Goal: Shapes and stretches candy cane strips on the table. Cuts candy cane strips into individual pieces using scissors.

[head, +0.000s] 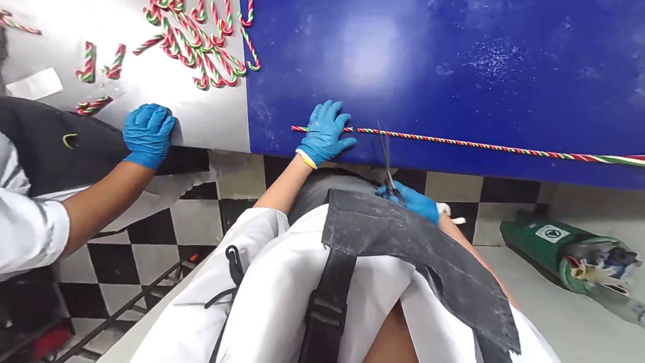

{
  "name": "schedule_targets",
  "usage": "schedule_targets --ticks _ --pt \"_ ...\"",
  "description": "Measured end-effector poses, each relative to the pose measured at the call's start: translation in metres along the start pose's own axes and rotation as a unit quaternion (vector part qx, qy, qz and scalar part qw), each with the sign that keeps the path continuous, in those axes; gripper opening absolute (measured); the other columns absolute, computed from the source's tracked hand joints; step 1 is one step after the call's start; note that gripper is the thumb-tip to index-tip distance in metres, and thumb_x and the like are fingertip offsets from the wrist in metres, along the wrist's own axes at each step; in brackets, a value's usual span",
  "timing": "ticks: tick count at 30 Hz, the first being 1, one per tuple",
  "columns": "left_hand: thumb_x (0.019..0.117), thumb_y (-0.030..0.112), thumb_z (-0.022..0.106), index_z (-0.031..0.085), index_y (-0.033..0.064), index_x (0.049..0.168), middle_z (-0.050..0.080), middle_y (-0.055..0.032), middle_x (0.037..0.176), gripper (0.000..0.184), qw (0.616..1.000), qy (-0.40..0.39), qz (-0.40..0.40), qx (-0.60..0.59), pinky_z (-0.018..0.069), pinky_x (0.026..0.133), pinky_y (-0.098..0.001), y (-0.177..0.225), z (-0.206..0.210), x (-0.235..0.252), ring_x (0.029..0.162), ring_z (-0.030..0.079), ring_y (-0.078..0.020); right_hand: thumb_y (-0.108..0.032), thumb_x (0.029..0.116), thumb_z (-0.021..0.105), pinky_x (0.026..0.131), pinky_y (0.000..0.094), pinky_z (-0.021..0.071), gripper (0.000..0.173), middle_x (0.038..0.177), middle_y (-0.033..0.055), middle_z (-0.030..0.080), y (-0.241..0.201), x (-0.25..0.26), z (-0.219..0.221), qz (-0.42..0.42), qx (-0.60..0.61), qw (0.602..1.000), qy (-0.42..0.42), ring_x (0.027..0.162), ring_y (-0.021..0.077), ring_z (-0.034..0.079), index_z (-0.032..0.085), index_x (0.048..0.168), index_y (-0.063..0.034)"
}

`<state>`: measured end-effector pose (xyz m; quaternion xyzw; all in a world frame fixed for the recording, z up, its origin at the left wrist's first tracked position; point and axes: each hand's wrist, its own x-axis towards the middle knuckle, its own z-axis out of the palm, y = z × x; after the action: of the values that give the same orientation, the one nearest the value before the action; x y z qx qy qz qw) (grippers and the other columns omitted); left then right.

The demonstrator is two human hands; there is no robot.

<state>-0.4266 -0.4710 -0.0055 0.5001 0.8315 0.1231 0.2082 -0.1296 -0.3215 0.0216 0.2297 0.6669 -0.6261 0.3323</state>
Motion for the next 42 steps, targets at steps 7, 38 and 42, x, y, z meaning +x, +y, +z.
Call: schedule_targets --ticks 7,38,42 --pt "0.0990 0.036 0.061 0.075 0.0176 0.116 0.056 -0.0115 0.150 0.029 0.992 0.007 0.122 -0.035 0.0202 0.126 -0.0590 0.093 0.045 0.065 0.150 0.038 -0.0367 -0.060 0.0961 0.053 0.072 0.0232 0.0525 0.066 0.097 -0.0058 0.065 0.077 -0.074 -0.035 0.078 0.116 0.990 -0.017 0.080 0.0025 0.060 0.050 0.142 -0.0127" --pt "0.0959 0.036 0.066 0.075 0.0134 0.107 0.060 -0.0127 0.143 0.027 0.998 0.030 0.052 0.002 0.0272 0.123 -0.0587 0.229 0.078 0.126 0.146 0.040 -0.0380 -0.032 0.1093 0.047 0.053 0.0257 0.0554 0.032 0.070 -0.0022 0.065 0.131 -0.087 -0.140 -0.006 0.224 0.972 0.069 0.057 0.0088 0.063 0.064 0.100 -0.0070" --pt "0.0852 0.065 0.068 0.068 0.0206 0.131 0.049 -0.0139 0.154 0.064 0.999 0.021 0.040 -0.007 0.0230 0.124 -0.0602 0.265 0.090 0.140 0.150 0.034 -0.0389 -0.025 0.1026 0.055 0.074 0.0213 0.0537 0.023 0.086 -0.0073 0.066 0.172 -0.157 -0.157 -0.035 0.130 0.991 0.026 0.076 -0.0013 0.061 0.066 0.114 -0.0094"
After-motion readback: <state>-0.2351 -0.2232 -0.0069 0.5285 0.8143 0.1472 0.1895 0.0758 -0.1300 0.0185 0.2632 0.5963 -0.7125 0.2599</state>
